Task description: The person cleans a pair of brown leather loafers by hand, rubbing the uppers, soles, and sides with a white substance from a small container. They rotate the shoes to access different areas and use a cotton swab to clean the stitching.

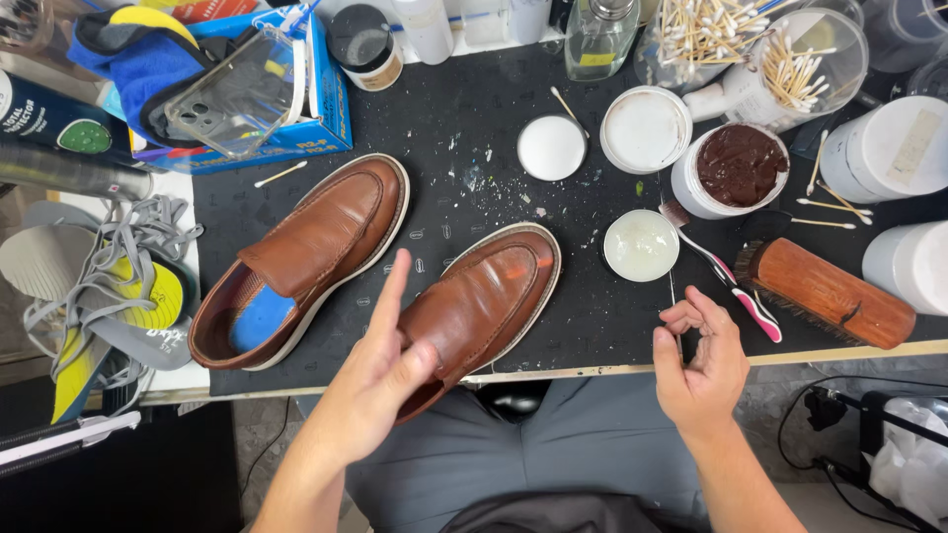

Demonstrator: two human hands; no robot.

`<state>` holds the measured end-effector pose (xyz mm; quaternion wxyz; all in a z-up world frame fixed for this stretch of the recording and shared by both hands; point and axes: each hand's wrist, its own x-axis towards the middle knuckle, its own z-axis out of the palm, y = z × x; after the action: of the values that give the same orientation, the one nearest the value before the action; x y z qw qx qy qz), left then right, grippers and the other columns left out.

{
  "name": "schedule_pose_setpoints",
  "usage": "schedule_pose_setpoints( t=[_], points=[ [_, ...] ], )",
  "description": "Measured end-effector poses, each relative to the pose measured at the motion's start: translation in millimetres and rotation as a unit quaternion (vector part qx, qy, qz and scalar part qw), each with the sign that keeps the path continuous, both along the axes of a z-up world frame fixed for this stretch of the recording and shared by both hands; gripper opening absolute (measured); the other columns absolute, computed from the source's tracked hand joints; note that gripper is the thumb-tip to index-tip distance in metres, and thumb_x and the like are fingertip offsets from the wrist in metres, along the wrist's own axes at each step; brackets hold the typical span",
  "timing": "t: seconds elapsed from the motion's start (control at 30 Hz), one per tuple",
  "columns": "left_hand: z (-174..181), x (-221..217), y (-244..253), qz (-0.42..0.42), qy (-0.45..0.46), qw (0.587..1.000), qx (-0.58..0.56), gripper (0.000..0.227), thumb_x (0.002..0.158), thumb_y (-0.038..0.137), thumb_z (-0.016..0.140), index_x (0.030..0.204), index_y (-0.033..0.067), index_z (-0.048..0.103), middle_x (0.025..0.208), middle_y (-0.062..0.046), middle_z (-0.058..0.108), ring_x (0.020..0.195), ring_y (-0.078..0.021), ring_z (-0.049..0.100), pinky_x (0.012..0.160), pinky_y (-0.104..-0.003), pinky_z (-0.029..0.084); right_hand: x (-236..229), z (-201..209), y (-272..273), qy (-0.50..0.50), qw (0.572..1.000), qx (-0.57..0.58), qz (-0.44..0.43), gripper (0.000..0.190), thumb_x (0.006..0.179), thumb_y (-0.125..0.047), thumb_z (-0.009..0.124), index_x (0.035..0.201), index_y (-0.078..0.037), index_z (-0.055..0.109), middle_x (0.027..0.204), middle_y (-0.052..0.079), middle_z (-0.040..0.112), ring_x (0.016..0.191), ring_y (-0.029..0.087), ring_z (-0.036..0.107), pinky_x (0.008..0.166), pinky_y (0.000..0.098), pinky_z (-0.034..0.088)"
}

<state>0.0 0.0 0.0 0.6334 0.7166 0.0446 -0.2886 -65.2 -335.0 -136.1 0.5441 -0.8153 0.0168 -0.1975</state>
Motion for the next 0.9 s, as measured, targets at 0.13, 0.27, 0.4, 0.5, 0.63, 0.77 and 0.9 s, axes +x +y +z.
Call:
schedule_pose_setpoints(
  t=[0.13, 0.27, 0.4, 0.5, 0.63, 0.77, 0.9],
  points=[
    [6.0, -7.9, 0.4, -0.1, -0.054, 0.991, -0.076, 0.114, 0.091, 0.06, 0.066, 0.166, 0.0114, -0.004, 0.154, -0.025, 0.051, 0.136, -0.0291, 0.061, 0.112, -0.042, 0.046, 8.7, 19.6, 11.2, -0.04, 0.993, -0.105, 0.024, 0.044, 0.089, 0.009, 0.066, 0.131, 0.006, 0.053, 0.097, 0.012, 0.068, 0.078, 0.021, 0.063, 0.078, 0.0318, 0.052],
    [2.0, 0.3, 12.1, -0.08, -0.046, 0.989, -0.118, 0.118, 0.087, 0.073, 0.06, 0.168, 0.0119, 0.001, 0.14, -0.023, 0.057, 0.111, -0.0222, 0.062, 0.09, -0.035, 0.051, 19.7, 29.6, 12.4, -0.081, 0.981, -0.154, 0.082, 0.046, 0.082, 0.011, 0.069, 0.125, 0.004, 0.055, 0.09, 0.012, 0.068, 0.076, 0.02, 0.062, 0.074, 0.0316, 0.051],
    [-5.6, 24.9, 35.1, -0.076, -0.011, 0.982, -0.172, 0.115, 0.087, 0.087, 0.046, 0.167, 0.0088, 0.019, 0.139, -0.013, 0.056, 0.075, -0.0088, 0.05, 0.069, -0.026, 0.048, 18.3, 37.8, 15.2, -0.067, 0.983, -0.126, 0.117, 0.049, 0.083, 0.009, 0.069, 0.129, 0.003, 0.053, 0.094, 0.013, 0.068, 0.078, 0.02, 0.062, 0.074, 0.0304, 0.052],
    [-10.9, 43.4, 39.7, -0.062, 0.051, 0.982, -0.169, 0.118, 0.084, 0.09, 0.043, 0.166, 0.0066, 0.032, 0.12, -0.016, 0.061, 0.074, -0.0112, 0.054, 0.069, -0.028, 0.049, 21.2, 46.3, 23.9, -0.062, 0.979, -0.116, 0.154, 0.054, 0.082, 0.007, 0.069, 0.133, 0.001, 0.052, 0.095, 0.011, 0.068, 0.074, 0.017, 0.061, 0.071, 0.0295, 0.052],
    [-9.9, 53.0, 42.0, -0.064, 0.045, 0.986, -0.148, 0.124, 0.074, 0.095, 0.042, 0.16, 0.0053, 0.037, 0.121, -0.01, 0.064, 0.076, -0.0112, 0.056, 0.067, -0.027, 0.047, 40.2, 59.1, 39.9, -0.037, 0.972, -0.135, 0.19, 0.062, 0.08, 0.006, 0.07, 0.138, -0.001, 0.052, 0.091, 0.006, 0.069, 0.067, 0.015, 0.058, 0.065, 0.0286, 0.051],
    [-13.0, 50.9, 41.8, -0.072, 0.011, 0.989, -0.128, 0.13, 0.07, 0.099, 0.04, 0.161, 0.0063, 0.037, 0.116, -0.01, 0.064, 0.081, -0.0106, 0.056, 0.069, -0.026, 0.044, 60.6, 74.9, 52.2, 0.008, 0.969, -0.161, 0.189, 0.064, 0.08, 0.003, 0.07, 0.142, -0.004, 0.053, 0.086, 0.001, 0.069, 0.06, 0.013, 0.055, 0.059, 0.0271, 0.049],
    [-12.3, 48.2, 42.3, -0.074, -0.005, 0.991, -0.109, 0.133, 0.077, 0.099, 0.037, 0.175, 0.0097, 0.038, 0.115, -0.022, 0.061, 0.091, -0.0214, 0.056, 0.079, -0.033, 0.044, 77.4, 81.1, 61.5, 0.075, 0.959, -0.213, 0.169, 0.068, 0.074, -0.001, 0.069, 0.14, -0.011, 0.059, 0.075, -0.003, 0.068, 0.049, 0.013, 0.052, 0.052, 0.0283, 0.046]
  ],
)
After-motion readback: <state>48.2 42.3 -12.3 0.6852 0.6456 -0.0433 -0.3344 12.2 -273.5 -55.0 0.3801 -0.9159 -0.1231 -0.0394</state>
